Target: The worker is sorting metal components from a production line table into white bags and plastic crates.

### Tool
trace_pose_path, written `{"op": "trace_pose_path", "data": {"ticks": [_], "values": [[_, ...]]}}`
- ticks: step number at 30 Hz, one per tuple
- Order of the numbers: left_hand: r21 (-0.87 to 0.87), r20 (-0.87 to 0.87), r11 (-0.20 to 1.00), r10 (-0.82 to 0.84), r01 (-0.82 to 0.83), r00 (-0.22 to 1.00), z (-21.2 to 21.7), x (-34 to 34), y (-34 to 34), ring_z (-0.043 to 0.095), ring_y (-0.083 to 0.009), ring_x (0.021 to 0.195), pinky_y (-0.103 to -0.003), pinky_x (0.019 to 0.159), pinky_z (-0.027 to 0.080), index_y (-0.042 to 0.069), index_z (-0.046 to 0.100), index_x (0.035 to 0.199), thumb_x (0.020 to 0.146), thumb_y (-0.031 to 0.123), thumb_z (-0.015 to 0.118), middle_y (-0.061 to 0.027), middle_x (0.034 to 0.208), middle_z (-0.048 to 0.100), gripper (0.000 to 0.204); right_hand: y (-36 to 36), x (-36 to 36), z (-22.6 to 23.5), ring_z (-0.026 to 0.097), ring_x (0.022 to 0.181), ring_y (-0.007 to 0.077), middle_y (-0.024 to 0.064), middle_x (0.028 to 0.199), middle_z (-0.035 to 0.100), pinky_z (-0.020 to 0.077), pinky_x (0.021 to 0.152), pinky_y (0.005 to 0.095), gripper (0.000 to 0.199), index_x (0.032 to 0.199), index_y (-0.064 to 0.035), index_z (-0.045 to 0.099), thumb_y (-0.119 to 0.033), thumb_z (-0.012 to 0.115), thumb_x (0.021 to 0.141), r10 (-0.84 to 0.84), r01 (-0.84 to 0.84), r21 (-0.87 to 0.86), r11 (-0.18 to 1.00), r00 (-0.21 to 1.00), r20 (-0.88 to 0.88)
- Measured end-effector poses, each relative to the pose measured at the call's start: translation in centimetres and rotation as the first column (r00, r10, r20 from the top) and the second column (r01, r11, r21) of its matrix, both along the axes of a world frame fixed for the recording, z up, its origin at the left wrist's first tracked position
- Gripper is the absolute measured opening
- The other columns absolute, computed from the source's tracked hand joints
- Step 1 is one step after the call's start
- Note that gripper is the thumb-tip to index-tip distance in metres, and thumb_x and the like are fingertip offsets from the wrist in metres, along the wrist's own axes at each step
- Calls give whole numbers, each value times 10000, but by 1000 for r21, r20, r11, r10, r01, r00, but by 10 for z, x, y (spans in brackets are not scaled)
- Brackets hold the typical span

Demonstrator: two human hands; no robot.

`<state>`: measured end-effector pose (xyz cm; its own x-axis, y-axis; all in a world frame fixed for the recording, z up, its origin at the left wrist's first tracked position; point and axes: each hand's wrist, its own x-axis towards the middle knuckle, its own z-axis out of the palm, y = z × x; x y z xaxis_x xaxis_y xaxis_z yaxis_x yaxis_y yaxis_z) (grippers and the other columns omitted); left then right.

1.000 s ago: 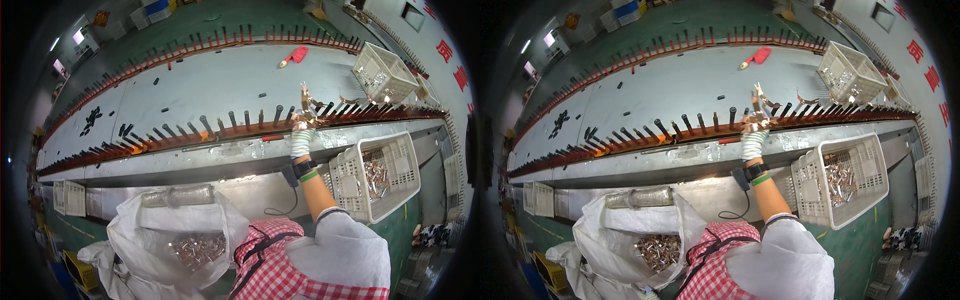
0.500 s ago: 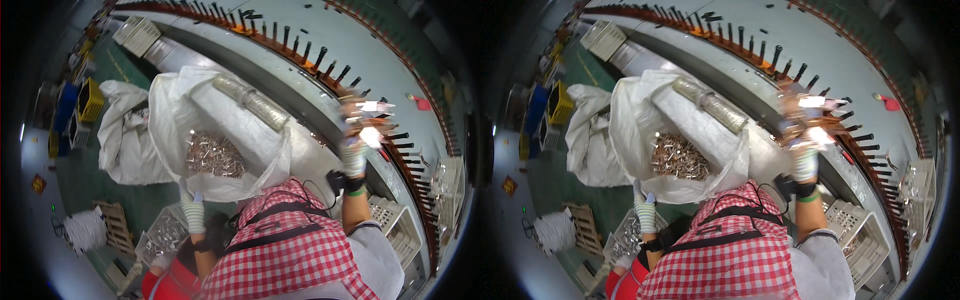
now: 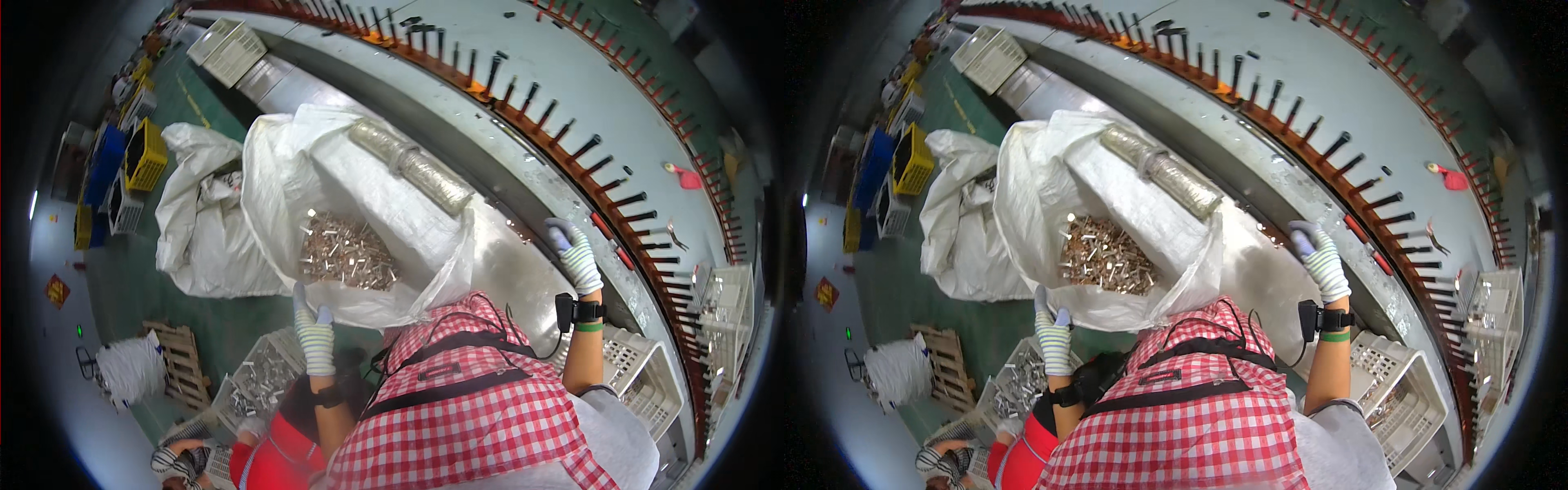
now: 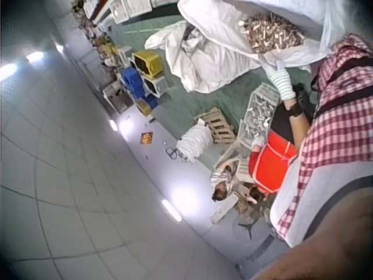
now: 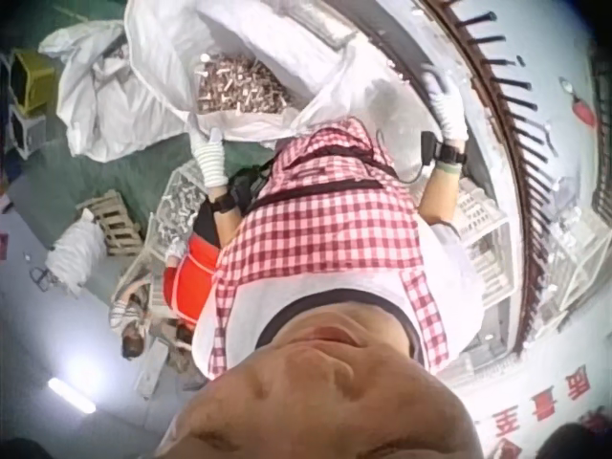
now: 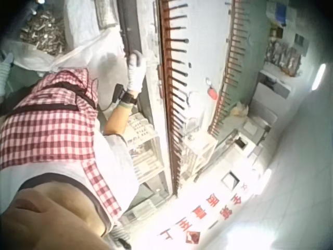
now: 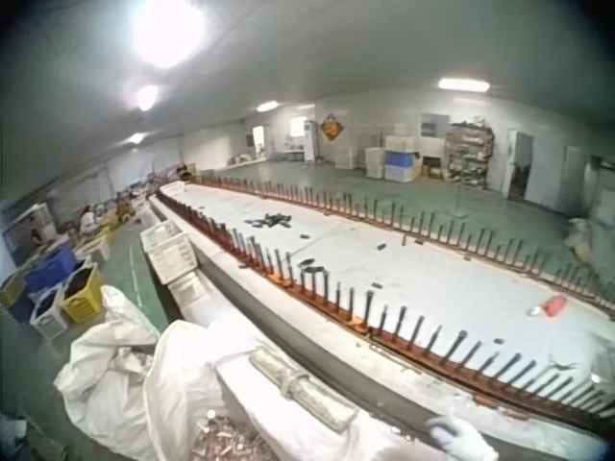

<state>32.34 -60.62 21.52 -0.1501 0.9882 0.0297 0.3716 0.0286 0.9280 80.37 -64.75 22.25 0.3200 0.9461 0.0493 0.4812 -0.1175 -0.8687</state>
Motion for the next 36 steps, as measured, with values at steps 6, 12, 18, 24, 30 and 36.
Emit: {"op": "trace_pose_path", "data": {"ticks": [6,12,18,24,30,36], "values": [[26,-23,999,-25,26,999,-5,8,-28,304,-241,1201,-323,1014,210,-61,270,1281,700,95,508,-171,1298,330,647,-55,82,-34,520,890,109,45,955,587,398,822,234,216,1024,-11,563,-143,511,860,-490,676,368,639,726,-483],[303,-242,943,-64,138,968,-48,-26,-5,431,-105,648,-209,526,377,42,218,1343,701,-14,389,-62,1015,469,667,-42,109,-21,458,1000,157,86,1111,494,361,885,275,362,1175,0,421,-85,522,838,-592,832,473,288,543,-595],[37,-60,995,-94,97,994,-52,-31,5,260,-210,1237,-284,1030,173,0,252,1315,647,-39,460,-119,1345,296,701,25,157,-31,482,806,108,29,915,561,406,709,233,261,1026,20,507,-104,568,804,-690,847,267,459,529,-494],[-254,13,965,-71,72,997,54,43,-37,302,-277,1188,-346,954,329,36,172,1350,813,31,446,-158,1361,211,603,27,125,36,492,847,119,64,967,562,403,776,246,270,1031,-1,504,-141,582,814,-451,771,608,190,618,-643],[-221,-18,972,-80,74,997,55,52,-35,332,-264,1161,-322,912,364,48,187,1350,790,26,459,-154,1345,245,623,-2,150,-11,499,863,157,72,953,542,406,757,247,348,1095,13,462,-187,546,824,-679,930,307,-203,92,-729],[-268,-138,962,-85,45,987,41,42,-33,386,-251,1096,-311,875,381,47,213,1344,740,-1,470,-154,1326,282,658,-24,167,32,469,372,158,36,412,438,388,361,288,309,598,-28,556,-69,356,829,-508,514,766,386,-574,642]]}}
